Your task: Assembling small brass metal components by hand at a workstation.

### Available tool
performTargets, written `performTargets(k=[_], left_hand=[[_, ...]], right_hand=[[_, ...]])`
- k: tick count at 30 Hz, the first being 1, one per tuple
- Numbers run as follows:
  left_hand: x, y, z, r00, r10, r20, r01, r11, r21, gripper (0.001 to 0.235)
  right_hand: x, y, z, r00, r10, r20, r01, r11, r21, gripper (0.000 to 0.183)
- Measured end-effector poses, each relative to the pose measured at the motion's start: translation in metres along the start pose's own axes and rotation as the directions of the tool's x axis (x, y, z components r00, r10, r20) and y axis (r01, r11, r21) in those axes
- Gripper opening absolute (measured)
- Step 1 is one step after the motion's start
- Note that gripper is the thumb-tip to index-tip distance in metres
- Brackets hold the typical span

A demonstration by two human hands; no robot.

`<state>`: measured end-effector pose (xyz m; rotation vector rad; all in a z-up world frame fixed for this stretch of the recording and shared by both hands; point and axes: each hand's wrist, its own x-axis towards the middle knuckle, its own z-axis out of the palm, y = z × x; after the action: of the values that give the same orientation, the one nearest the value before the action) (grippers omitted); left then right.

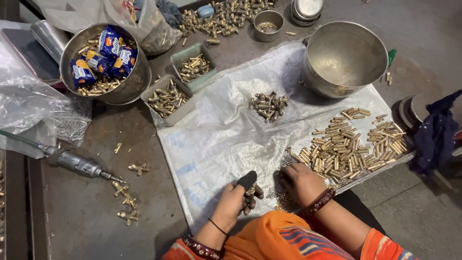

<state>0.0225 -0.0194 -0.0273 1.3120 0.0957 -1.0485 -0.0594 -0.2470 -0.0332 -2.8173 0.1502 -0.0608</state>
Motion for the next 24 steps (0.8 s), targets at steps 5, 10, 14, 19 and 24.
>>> performTargets(k=[5,10,14,19,24], left_hand=[[-0.004,-0.006,-0.001,0.999,0.007,0.031,-0.007,1.000,0.001,0.037],[-0.022,0.001,0.006,1.000,0.006,0.027,-0.005,0.999,-0.032,0.037],[-0.031,-0.004,0.001,1.000,0.020,0.000,-0.020,0.999,-0.027,0.036],[-0.039,-0.003,0.007,1.000,0.013,-0.012,-0.015,0.974,-0.226,0.041],[-0.041,-0.004,0.015,0.998,0.051,-0.030,-0.058,0.948,-0.313,0.035]], right_hand=[[0.006,0.013,0.011,0.999,0.001,0.054,-0.003,0.999,0.040,0.031],[0.016,0.015,0.024,0.989,-0.145,0.028,0.146,0.988,-0.042,0.033],[0.010,-0.025,-0.015,0.999,-0.040,0.008,0.039,0.994,0.100,0.025],[-0.010,-0.085,-0.072,0.983,-0.129,-0.130,0.178,0.842,0.509,0.017],[-0.021,-0.099,-0.083,0.934,-0.274,-0.230,0.347,0.848,0.400,0.016]])
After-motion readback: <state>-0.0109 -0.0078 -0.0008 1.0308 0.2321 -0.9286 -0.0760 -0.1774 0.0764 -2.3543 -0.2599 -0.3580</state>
